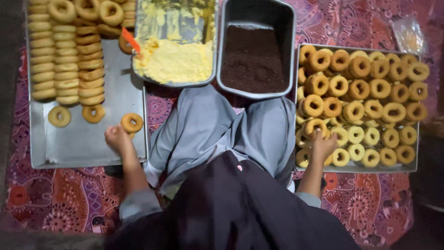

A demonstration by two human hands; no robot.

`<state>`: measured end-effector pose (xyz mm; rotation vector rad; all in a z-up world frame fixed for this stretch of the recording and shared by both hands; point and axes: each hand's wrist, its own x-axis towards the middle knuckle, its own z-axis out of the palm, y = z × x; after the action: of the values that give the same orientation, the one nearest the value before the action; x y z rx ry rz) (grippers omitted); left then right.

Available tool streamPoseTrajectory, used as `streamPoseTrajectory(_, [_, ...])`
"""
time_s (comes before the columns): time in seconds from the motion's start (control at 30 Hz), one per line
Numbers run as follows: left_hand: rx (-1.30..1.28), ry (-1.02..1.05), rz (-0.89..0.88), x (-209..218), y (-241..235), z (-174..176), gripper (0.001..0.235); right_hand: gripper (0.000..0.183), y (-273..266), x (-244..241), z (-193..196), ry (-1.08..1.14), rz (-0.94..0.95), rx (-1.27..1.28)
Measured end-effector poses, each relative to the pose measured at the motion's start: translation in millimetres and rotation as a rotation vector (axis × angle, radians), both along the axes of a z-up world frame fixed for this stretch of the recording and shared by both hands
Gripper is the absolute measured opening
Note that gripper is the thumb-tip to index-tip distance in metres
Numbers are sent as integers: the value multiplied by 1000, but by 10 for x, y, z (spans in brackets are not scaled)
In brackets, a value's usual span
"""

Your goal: The person repeatedly picks up ring-shaped donuts, dips them into a yellow paste, then into a dark granular topping, and places them on a tray. The process is performed by hand using two metal trays and two containers of coating materials.

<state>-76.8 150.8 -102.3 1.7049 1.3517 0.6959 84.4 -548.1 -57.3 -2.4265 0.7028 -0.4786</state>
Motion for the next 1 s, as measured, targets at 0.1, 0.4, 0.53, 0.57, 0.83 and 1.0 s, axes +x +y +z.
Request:
streamPoseTrajectory(0.1, [-9,502,40,315,33,214,65,58,186,67,84,-152,50,-129])
streamPoseTrajectory(0.4, [166,533,-259,275,-265,390,59,42,1710,83,703,-147,422,375])
streamPoseTrajectory(0.53, [381,45,-236,194,-817,385,51,35,2862,-311,1186,-90,1194,352])
streamPoseTrajectory(0.57, [381,-31,-287,234,-1022,402,53,40,3117,-368,1279,-132,1435,391])
streamPoseTrajectory(0.83, [-1077,-696,-582,475,-1726,849,52,40,3609,-141,1358,-67,1551,287])
streamPoseTrajectory(1.0, [-1355,-844,-636,484,-1782,810,42,32,3560,76,1109,576,1400,1146])
